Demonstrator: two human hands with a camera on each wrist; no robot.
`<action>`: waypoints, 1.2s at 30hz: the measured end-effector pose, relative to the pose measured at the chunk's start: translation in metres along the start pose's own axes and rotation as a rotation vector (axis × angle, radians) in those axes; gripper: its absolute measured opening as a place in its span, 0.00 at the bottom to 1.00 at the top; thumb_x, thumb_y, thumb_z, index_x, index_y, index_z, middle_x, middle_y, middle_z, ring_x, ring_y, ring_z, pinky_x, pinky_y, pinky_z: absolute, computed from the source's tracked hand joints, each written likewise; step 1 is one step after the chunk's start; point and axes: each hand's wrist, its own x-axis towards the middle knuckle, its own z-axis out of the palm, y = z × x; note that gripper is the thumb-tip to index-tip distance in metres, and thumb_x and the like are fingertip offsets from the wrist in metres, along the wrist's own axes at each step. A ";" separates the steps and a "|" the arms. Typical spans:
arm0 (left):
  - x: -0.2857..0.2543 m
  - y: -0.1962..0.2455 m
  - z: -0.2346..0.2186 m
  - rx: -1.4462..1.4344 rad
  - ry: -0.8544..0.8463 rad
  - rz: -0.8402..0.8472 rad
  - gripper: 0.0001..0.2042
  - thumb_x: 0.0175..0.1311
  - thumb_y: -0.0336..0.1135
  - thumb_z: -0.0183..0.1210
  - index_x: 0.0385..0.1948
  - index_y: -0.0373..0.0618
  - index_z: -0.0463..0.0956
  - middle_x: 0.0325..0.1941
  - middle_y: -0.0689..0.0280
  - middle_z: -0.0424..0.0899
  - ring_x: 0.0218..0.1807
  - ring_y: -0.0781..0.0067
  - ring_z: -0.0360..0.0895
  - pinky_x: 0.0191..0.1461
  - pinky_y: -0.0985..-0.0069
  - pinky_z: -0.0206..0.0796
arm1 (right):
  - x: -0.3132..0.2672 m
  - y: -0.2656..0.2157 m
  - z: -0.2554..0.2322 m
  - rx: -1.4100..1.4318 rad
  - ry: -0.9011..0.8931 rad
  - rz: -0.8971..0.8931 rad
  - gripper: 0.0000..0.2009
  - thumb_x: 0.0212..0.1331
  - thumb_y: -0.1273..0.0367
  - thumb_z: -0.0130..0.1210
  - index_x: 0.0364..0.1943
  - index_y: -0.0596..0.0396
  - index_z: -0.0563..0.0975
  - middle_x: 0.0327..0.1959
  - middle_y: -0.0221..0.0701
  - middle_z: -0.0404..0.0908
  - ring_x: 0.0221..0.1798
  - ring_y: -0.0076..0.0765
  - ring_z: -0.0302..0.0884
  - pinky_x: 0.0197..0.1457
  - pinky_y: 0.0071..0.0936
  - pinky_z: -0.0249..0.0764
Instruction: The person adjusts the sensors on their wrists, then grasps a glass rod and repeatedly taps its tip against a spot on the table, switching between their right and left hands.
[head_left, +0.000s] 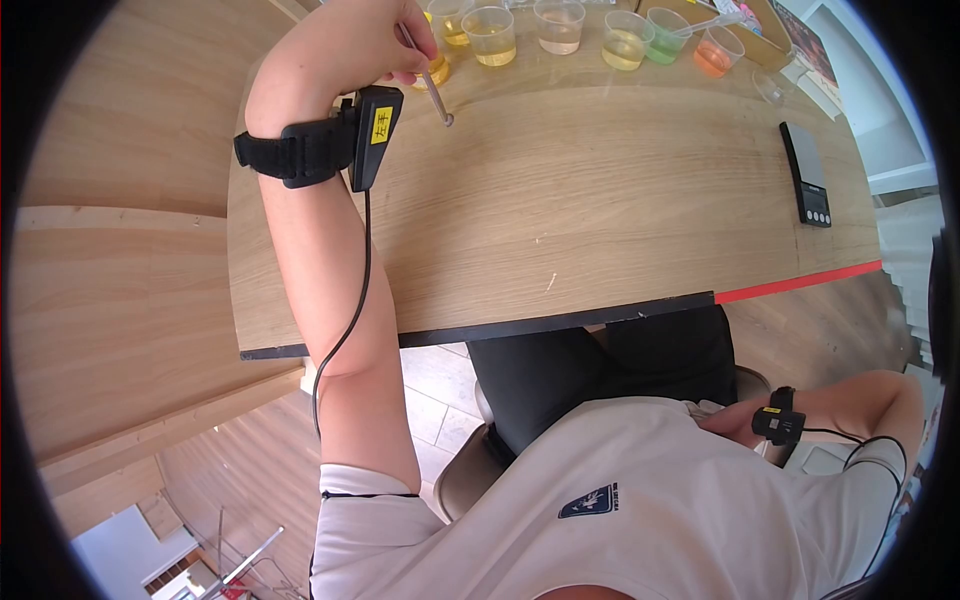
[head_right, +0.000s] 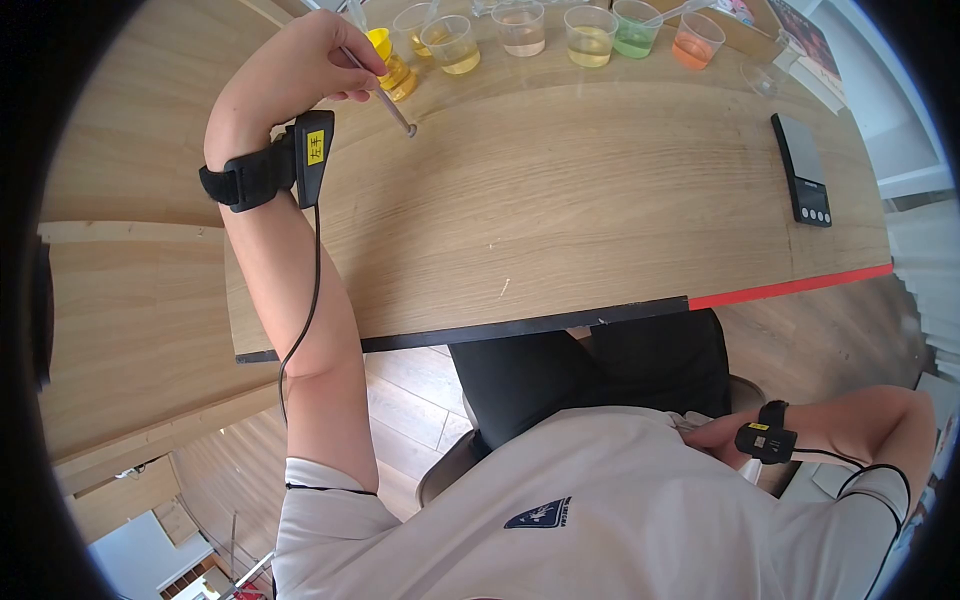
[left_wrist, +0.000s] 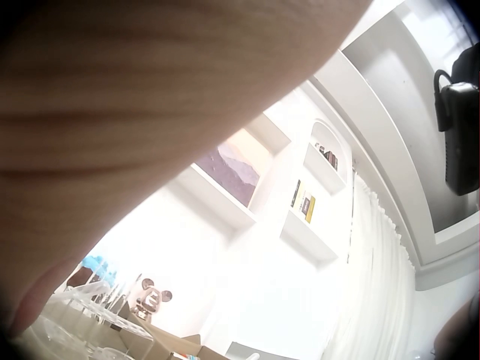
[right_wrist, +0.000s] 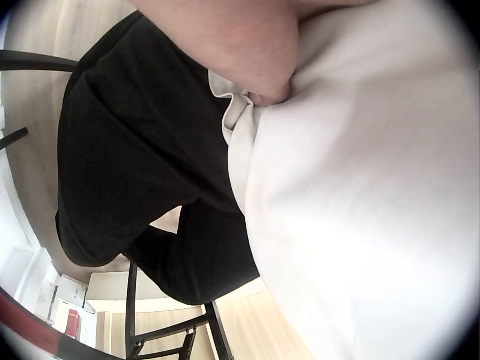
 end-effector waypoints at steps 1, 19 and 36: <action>0.000 0.001 0.000 0.000 0.000 0.000 0.08 0.61 0.26 0.66 0.40 0.36 0.87 0.36 0.57 0.90 0.36 0.71 0.88 0.46 0.76 0.80 | 0.002 0.000 -0.002 0.016 0.000 0.005 0.20 0.75 0.56 0.54 0.62 0.50 0.76 0.67 0.22 0.77 0.66 0.26 0.73 0.74 0.32 0.66; -0.012 0.025 -0.014 -0.007 0.001 -0.015 0.07 0.55 0.23 0.66 0.33 0.29 0.86 0.26 0.52 0.88 0.28 0.70 0.87 0.36 0.74 0.78 | -0.005 0.000 0.007 0.004 0.015 0.015 0.18 0.76 0.58 0.52 0.63 0.50 0.75 0.68 0.23 0.76 0.67 0.27 0.72 0.74 0.32 0.66; -0.008 0.025 -0.012 -0.021 -0.012 -0.011 0.06 0.55 0.24 0.65 0.30 0.29 0.86 0.24 0.55 0.87 0.28 0.71 0.86 0.34 0.74 0.77 | -0.002 0.001 0.003 0.007 -0.037 -0.005 0.18 0.76 0.58 0.53 0.62 0.50 0.76 0.66 0.24 0.78 0.66 0.27 0.73 0.73 0.33 0.67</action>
